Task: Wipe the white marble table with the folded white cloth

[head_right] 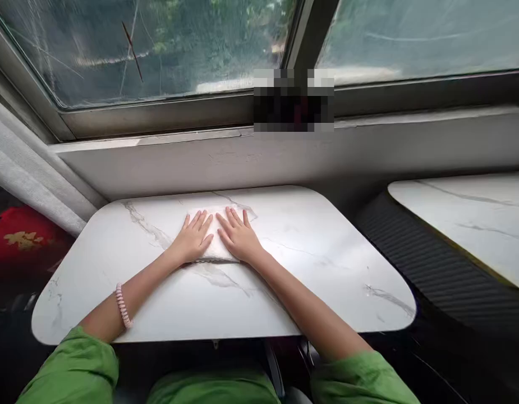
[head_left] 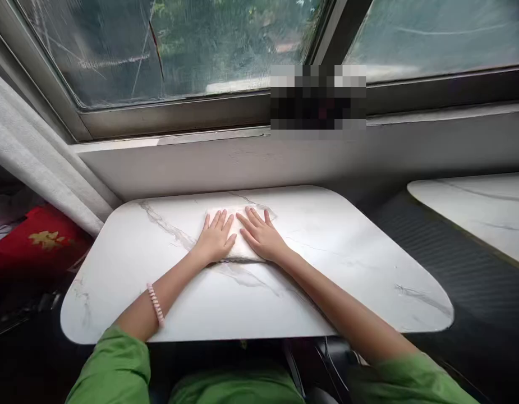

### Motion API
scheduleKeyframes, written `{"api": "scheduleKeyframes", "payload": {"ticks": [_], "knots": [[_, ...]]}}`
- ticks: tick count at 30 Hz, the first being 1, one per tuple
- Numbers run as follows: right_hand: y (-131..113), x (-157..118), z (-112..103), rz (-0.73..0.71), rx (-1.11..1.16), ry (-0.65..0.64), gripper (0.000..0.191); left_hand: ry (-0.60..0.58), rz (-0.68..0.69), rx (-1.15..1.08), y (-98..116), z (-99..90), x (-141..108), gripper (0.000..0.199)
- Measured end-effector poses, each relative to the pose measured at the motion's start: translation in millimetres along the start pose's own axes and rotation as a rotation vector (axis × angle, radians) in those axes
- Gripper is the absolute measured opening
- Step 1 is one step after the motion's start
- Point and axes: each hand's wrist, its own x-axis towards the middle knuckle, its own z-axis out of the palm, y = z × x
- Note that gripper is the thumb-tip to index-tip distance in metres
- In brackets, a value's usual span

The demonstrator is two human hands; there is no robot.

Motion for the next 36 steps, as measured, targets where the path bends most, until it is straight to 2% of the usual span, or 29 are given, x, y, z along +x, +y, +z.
{"api": "scheduleKeyframes", "payload": {"ticks": [9, 23, 29, 33, 36], "knots": [[4.5, -0.3, 5.1, -0.011, 0.027, 0.034, 0.054, 0.009, -0.026, -0.044, 0.1, 1.8, 0.1, 0.055], [7.1, -2.0, 2.0, -0.013, 0.081, 0.009, 0.055, 0.036, -0.012, -0.079, -1.6, 4.8, -0.3, 0.054], [4.8, -2.5, 5.7, -0.104, 0.079, 0.039, 0.058, 0.008, -0.023, -0.054, 0.7, 1.9, -0.5, 0.054], [-8.5, -26.2, 6.2, -0.135, 0.04, 0.053, 0.056, 0.008, 0.014, -0.061, 7.8, 2.9, -19.1, 0.055], [-30.0, -62.3, 2.0, -0.165, 0.003, 0.074, 0.056, 0.017, 0.065, -0.061, 21.9, 3.6, -53.9, 0.056]]}}
